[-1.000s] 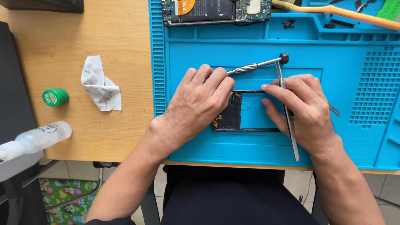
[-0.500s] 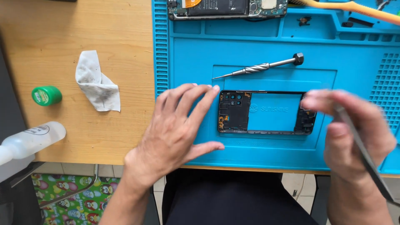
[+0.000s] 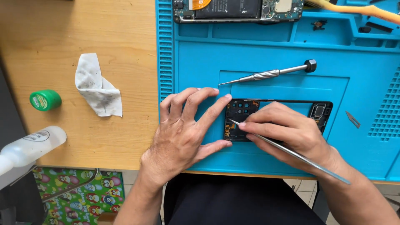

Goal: The person is cleaning a mobile phone frame by scraping off adhesive with tweezers and brushing away debris.

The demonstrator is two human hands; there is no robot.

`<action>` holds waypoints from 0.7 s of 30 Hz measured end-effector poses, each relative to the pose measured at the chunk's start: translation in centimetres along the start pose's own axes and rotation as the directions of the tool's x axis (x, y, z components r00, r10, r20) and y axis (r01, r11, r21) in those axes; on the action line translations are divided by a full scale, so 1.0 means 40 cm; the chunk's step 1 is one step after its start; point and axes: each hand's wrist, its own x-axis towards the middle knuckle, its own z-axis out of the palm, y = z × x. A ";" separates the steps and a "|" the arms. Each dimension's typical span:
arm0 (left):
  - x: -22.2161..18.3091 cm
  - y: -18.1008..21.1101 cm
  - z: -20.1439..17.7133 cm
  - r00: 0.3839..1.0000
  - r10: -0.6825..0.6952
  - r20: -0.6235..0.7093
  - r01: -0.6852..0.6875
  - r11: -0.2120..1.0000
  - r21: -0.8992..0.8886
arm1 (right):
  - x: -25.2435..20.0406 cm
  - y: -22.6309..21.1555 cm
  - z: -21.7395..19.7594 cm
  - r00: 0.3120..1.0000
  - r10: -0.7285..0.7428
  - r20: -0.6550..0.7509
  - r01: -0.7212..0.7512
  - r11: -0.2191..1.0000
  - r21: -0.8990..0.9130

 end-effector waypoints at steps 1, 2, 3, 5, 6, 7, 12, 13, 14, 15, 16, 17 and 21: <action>0.001 -0.001 0.001 1.000 0.004 -0.001 -0.004 1.000 0.001 | 0.000 0.006 0.002 1.000 0.000 -0.003 0.000 1.000 -0.003; 0.001 0.000 0.001 1.000 -0.001 0.001 0.001 1.000 0.009 | -0.002 0.011 0.004 1.000 -0.023 0.010 0.023 1.000 -0.006; 0.001 0.001 -0.001 1.000 -0.007 0.003 0.007 1.000 0.017 | -0.004 0.013 0.006 0.999 -0.046 0.024 0.046 0.999 -0.008; 0.000 0.005 0.000 1.000 0.003 -0.016 -0.003 1.000 -0.001 | -0.013 -0.005 -0.005 1.000 -0.023 0.012 0.023 1.000 -0.002; 0.003 0.003 -0.004 1.000 0.008 -0.031 -0.008 1.000 -0.018 | -0.012 -0.013 -0.012 1.000 -0.001 0.002 0.001 1.000 0.009; 0.000 0.002 -0.006 0.999 0.017 -0.045 -0.018 1.000 -0.005 | -0.021 -0.020 -0.036 1.000 -0.015 -0.008 0.015 1.000 -0.003; -0.001 0.003 -0.005 0.998 0.046 -0.048 -0.046 0.999 -0.013 | -0.118 0.005 -0.191 0.981 0.049 -0.187 -0.138 0.855 -0.500; 0.002 0.001 -0.004 0.995 0.072 -0.066 -0.073 0.997 -0.010 | -0.122 0.042 -0.220 0.978 0.042 -0.205 -0.145 0.841 -0.521; -0.001 0.003 -0.004 0.994 0.071 -0.080 -0.074 0.997 -0.032 | -0.131 0.075 -0.248 0.981 0.080 -0.176 -0.182 0.686 -0.705; -0.004 0.004 -0.001 0.993 0.071 -0.093 -0.076 0.996 -0.054 | -0.141 0.109 -0.276 0.979 0.127 -0.157 -0.200 0.491 -0.848; 0.001 0.016 0.002 0.991 0.085 -0.102 -0.091 0.994 -0.054 | -0.146 0.122 -0.285 0.978 0.125 -0.168 -0.208 0.479 -0.853; 0.006 0.027 0.006 0.985 0.118 -0.122 -0.121 0.992 -0.020 | -0.151 0.136 -0.294 0.977 0.170 -0.132 -0.196 0.454 -0.869; 0.040 0.114 0.018 0.952 0.259 -0.163 -0.247 0.965 0.093 | -0.144 0.142 -0.323 0.983 0.102 -0.150 -0.180 0.455 -0.872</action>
